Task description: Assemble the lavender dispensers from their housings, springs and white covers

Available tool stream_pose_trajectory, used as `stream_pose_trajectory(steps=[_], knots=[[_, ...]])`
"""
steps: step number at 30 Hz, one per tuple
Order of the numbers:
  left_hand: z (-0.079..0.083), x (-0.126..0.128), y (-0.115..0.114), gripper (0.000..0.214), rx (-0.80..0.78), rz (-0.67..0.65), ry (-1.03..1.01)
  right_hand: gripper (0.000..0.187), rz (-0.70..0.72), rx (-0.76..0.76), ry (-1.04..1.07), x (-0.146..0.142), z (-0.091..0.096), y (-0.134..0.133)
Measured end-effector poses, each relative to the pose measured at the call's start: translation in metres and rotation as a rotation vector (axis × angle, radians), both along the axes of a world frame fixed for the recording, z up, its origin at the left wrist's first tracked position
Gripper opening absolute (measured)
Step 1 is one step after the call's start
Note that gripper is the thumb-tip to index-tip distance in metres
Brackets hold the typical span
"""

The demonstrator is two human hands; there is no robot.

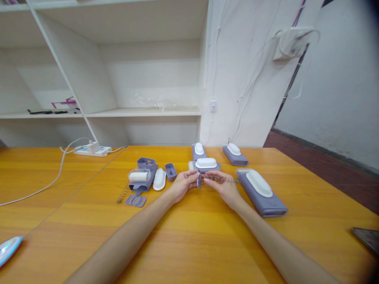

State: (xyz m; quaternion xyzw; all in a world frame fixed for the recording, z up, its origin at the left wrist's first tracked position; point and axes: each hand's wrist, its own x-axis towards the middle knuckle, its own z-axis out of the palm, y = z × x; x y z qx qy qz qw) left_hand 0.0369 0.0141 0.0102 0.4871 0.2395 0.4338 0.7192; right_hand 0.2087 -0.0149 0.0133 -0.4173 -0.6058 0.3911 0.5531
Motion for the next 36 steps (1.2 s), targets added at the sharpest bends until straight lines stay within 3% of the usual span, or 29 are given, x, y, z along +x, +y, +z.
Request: stream_pose_trajectory(steps=[17, 26, 36], knots=[[-0.006, -0.001, 0.004, 0.043, -0.009, 0.011, -0.022, 0.025, -0.135, -0.093, 0.094, -0.014, 0.004, -0.006], [-0.007, -0.002, 0.004, 0.043, -0.009, 0.023, -0.028, 0.027, -0.146, -0.167, 0.184, -0.017, 0.003, -0.007], [-0.002, -0.003, 0.002, 0.053, -0.022, -0.065, -0.071, 0.025, -0.08, -0.106, 0.304, -0.005, -0.003, -0.003]])
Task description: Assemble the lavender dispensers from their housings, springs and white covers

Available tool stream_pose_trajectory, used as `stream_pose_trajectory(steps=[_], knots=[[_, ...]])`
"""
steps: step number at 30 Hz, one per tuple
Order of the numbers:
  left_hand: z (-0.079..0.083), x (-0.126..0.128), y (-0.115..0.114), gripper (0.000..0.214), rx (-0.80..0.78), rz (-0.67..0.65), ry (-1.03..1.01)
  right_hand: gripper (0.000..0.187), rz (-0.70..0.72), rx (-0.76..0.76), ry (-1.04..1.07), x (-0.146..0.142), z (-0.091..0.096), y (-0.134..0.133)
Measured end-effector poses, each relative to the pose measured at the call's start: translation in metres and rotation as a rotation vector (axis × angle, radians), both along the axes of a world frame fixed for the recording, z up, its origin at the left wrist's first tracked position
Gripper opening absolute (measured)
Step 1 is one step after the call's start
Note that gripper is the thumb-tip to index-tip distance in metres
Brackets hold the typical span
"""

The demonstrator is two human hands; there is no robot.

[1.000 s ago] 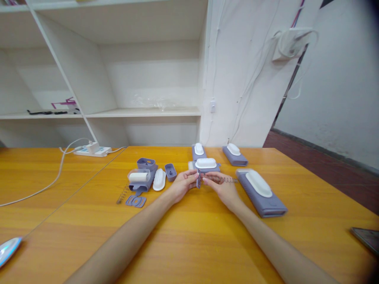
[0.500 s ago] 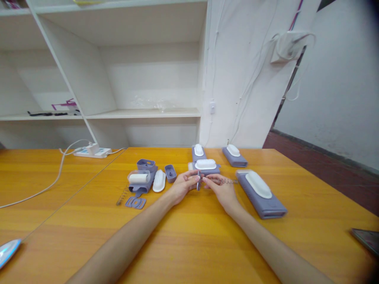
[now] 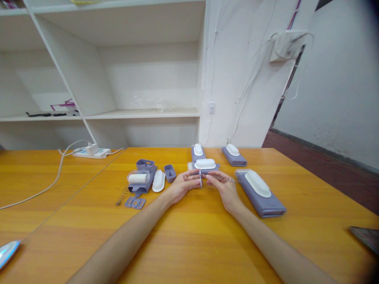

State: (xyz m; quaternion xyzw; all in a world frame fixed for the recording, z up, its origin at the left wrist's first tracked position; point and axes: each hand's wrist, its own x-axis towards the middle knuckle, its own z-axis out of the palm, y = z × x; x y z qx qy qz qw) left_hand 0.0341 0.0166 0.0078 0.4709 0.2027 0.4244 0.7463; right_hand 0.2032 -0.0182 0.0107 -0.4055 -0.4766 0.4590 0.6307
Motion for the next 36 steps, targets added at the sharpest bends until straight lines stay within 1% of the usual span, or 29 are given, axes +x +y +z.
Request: stream_pose_trajectory(steps=[5, 7, 11, 14, 18, 23, 27, 30, 33, 36], knots=[[-0.002, 0.001, 0.001, 0.054, 0.014, 0.004, 0.026, 0.025, 0.047, 0.047, -0.049, 0.001, -0.004, 0.003], [-0.002, 0.001, 0.001, 0.056, 0.031, 0.0, 0.029, 0.028, 0.053, 0.064, -0.094, -0.001, -0.004, 0.003], [0.0, 0.001, -0.001, 0.057, 0.067, -0.034, 0.044, 0.037, 0.062, 0.081, -0.269, -0.001, -0.003, 0.003], [-0.001, 0.0, 0.0, 0.058, 0.066, -0.018, 0.051, 0.034, 0.034, 0.076, -0.369, 0.0, -0.001, 0.003], [-0.004, 0.0, 0.002, 0.061, 0.06, 0.002, 0.082, 0.028, -0.016, 0.069, -0.402, 0.0, 0.0, 0.003], [-0.004, 0.002, 0.001, 0.065, 0.086, 0.057, 0.136, 0.025, -0.082, 0.105, -0.482, -0.002, 0.005, 0.001], [-0.003, 0.002, -0.001, 0.067, 0.114, 0.076, 0.155, 0.03, -0.043, 0.071, -0.479, -0.001, 0.008, -0.001], [-0.003, 0.002, -0.001, 0.065, 0.114, 0.072, 0.158, 0.032, -0.008, 0.054, -0.469, 0.002, 0.006, 0.0], [-0.003, 0.001, 0.0, 0.063, 0.129, 0.054, 0.168, 0.035, 0.042, 0.065, -0.464, 0.005, 0.003, 0.002], [-0.003, -0.001, 0.0, 0.063, 0.125, 0.039, 0.182, 0.034, 0.092, 0.092, -0.428, 0.005, 0.002, 0.002]])
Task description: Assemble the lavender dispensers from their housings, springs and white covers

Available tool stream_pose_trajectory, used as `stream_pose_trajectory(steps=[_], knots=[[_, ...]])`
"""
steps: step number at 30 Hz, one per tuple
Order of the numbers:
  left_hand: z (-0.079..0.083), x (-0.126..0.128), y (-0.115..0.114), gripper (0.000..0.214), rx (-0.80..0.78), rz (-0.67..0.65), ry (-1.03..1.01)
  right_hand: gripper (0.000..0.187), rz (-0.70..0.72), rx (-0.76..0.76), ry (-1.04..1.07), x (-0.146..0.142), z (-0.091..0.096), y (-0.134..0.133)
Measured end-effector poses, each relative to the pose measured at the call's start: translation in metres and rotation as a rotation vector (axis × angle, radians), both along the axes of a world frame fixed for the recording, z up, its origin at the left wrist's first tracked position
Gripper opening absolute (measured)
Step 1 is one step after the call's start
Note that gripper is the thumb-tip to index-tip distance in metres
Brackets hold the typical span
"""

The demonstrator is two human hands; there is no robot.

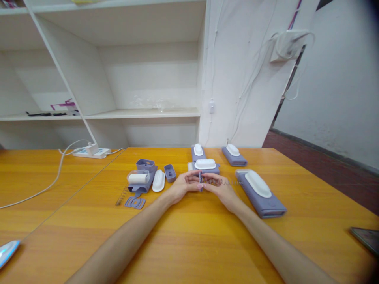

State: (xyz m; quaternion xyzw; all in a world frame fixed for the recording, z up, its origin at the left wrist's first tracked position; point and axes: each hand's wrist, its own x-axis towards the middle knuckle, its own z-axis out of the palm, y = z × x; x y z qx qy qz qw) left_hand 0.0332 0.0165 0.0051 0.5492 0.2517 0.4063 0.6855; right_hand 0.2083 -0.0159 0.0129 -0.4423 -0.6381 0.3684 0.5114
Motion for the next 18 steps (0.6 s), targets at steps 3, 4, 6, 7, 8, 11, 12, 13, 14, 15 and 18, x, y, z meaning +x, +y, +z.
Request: stream_pose_trajectory(steps=[3, 4, 6, 7, 8, 11, 12, 13, 14, 15, 18], knots=[[0.002, -0.002, -0.001, 0.066, -0.015, -0.029, 0.01, 0.033, 0.06, -0.002, 0.053, -0.002, 0.002, -0.001], [0.004, -0.003, -0.001, 0.065, -0.021, -0.044, 0.016, 0.033, 0.074, -0.011, 0.065, -0.003, 0.002, -0.001], [0.006, -0.004, -0.002, 0.062, -0.035, -0.076, 0.022, 0.034, 0.084, -0.032, 0.077, -0.004, 0.003, -0.002], [0.007, -0.004, -0.002, 0.06, -0.044, -0.09, 0.025, 0.033, 0.081, -0.038, 0.079, -0.005, 0.003, -0.002], [0.008, -0.005, -0.001, 0.058, -0.053, -0.104, 0.027, 0.032, 0.075, -0.041, 0.083, -0.005, 0.003, -0.003], [0.01, -0.006, -0.001, 0.052, -0.077, -0.145, 0.028, 0.03, 0.067, -0.041, 0.103, -0.006, 0.002, -0.004], [0.01, -0.006, -0.001, 0.05, -0.083, -0.157, 0.028, 0.03, 0.067, -0.041, 0.108, -0.007, 0.001, -0.004], [0.011, -0.007, -0.001, 0.048, -0.086, -0.166, 0.026, 0.03, 0.069, -0.042, 0.111, -0.007, 0.001, -0.004], [0.011, -0.007, -0.001, 0.047, -0.088, -0.171, 0.025, 0.031, 0.068, -0.044, 0.109, -0.007, 0.0, -0.004], [0.012, -0.007, -0.001, 0.046, -0.09, -0.172, 0.024, 0.031, 0.066, -0.046, 0.105, -0.007, 0.0, -0.004], [0.013, -0.006, -0.002, 0.045, -0.096, -0.161, 0.025, 0.033, 0.058, -0.048, 0.098, -0.007, -0.002, -0.002]])
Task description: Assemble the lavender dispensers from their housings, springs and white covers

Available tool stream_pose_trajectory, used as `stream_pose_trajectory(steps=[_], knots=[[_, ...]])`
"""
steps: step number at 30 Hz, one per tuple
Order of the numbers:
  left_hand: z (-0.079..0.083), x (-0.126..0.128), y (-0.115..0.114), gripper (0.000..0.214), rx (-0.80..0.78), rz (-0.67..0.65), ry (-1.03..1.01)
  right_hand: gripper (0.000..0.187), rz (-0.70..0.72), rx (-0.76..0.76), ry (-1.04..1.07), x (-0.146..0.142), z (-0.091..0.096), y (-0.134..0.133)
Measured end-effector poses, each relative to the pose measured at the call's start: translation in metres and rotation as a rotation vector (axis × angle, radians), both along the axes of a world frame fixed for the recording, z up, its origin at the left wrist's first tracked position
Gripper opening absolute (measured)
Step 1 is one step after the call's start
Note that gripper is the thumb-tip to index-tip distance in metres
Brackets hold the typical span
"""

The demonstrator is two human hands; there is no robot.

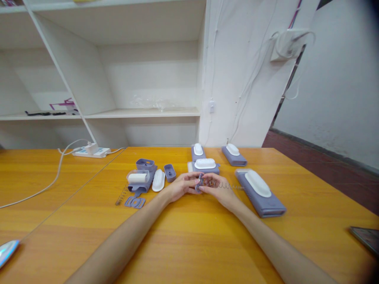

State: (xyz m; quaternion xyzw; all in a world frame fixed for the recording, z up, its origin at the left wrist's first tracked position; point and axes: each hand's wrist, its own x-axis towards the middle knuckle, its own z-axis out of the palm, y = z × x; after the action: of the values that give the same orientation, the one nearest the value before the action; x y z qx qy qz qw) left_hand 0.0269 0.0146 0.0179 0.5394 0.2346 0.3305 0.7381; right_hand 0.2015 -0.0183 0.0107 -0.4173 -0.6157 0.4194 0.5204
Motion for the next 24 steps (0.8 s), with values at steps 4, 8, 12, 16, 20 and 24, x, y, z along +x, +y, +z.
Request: stream_pose_trajectory(steps=[4, 8, 12, 16, 20, 24], knots=[[0.0013, 0.0008, -0.0014, 0.045, -0.011, 0.018, -0.013, 0.032, -0.013, 0.017, -0.023, 0.0015, -0.0018, 0.0013], [0.0016, 0.0012, -0.0015, 0.047, -0.036, 0.026, -0.033, 0.033, -0.033, 0.045, -0.05, 0.0023, -0.003, 0.002], [-0.0011, 0.0012, -0.0003, 0.05, -0.029, 0.038, -0.045, 0.033, -0.089, 0.104, -0.132, 0.0023, -0.0034, 0.0019], [-0.0037, 0.0008, 0.0001, 0.05, 0.006, 0.052, -0.038, 0.03, -0.13, 0.177, -0.221, 0.0013, -0.0031, 0.0007], [-0.0028, 0.0006, -0.0013, 0.05, 0.022, 0.069, -0.042, 0.027, -0.148, 0.184, -0.236, -0.0011, -0.0057, 0.0002], [-0.0011, 0.0006, -0.002, 0.049, 0.017, 0.065, -0.053, 0.027, -0.137, 0.151, -0.187, -0.0029, -0.0092, 0.0007]])
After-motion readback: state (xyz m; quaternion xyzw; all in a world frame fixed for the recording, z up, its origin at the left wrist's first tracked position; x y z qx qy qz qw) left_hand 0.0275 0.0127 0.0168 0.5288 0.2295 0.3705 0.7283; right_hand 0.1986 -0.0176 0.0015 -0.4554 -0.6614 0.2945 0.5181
